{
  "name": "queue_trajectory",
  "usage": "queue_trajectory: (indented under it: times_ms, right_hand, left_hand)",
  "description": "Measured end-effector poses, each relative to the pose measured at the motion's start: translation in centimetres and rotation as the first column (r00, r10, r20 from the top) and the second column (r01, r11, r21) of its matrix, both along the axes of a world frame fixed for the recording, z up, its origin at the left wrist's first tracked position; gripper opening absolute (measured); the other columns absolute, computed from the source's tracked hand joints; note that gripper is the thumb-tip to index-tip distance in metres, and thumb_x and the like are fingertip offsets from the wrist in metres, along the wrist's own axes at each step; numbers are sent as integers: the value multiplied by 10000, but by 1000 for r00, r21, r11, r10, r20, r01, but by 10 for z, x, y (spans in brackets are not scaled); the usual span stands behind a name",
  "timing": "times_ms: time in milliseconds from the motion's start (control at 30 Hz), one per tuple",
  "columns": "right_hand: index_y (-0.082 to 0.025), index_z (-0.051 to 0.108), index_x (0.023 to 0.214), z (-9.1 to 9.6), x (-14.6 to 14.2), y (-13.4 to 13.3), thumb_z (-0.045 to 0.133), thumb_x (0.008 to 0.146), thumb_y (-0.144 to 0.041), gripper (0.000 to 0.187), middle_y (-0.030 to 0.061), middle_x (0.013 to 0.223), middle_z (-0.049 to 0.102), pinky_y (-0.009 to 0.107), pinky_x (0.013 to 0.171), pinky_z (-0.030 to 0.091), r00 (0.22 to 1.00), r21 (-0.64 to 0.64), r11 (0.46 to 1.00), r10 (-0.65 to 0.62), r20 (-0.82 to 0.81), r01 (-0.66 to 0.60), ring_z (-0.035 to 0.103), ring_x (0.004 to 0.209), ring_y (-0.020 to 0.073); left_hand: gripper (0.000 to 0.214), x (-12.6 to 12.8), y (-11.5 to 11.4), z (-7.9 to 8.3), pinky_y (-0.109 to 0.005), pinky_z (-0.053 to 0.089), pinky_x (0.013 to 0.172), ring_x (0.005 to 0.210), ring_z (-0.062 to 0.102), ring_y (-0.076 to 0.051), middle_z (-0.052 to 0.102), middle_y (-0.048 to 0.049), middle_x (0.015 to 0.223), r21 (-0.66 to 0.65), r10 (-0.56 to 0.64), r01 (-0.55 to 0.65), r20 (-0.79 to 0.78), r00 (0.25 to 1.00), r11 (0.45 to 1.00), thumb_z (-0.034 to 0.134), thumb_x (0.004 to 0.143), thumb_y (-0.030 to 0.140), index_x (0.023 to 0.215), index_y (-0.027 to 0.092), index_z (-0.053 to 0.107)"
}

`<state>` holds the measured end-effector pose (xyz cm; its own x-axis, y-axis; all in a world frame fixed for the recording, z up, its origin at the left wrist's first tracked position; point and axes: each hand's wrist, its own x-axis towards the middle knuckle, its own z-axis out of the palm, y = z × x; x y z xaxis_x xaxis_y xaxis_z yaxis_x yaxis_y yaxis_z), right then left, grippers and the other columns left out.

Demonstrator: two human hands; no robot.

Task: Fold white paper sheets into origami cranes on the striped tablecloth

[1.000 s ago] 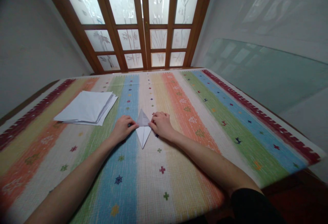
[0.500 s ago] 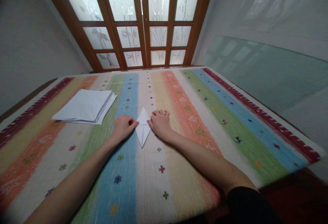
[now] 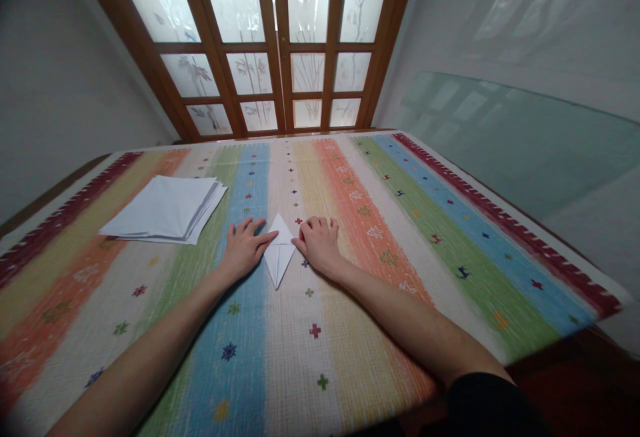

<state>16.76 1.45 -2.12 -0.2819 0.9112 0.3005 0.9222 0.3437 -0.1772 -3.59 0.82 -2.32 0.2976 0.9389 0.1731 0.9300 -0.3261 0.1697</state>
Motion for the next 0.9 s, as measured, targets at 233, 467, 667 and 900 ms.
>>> queue_trajectory:
  times_ms: [233,467,667,900]
  right_hand:
    - [-210,634,1171,-5,0,-3,442,948,-133,305,84,1249,645,381,998,368,843,29,846,528,101,-533,549,1171,212]
    - [-162,698,979,9,0,-13,497,890,-109,225,96,1047,727,359,938,382,880,-88,893,451,149,-442,650,959,203]
    - [-152,694,919,10,0,-17,515,858,-115,193,100,952,723,361,896,370,917,-74,919,393,67,-388,626,915,216]
    - [-156,648,1016,-2,-2,-2,587,866,-262,194,113,1057,671,361,845,380,961,-8,995,95,-258,-100,562,1003,255]
  left_hand:
    - [344,-1,-1,3,-697,180,1072,1382,306,-382,467,-66,1450,20,49,-49,-37,998,999,463,930,361,1230,379,631]
    - [366,-6,-1,-1,-719,187,1059,1409,251,-410,409,-102,1493,64,92,-90,-32,995,994,475,920,309,1257,334,616]
    - [363,-12,-4,-3,-640,202,1096,1360,362,-343,540,-107,1376,223,16,-22,27,1000,975,469,892,177,1203,264,635]
    - [215,-7,-6,3,-516,331,1007,1077,558,-287,690,-95,1070,313,-40,-6,140,989,950,506,904,255,939,203,712]
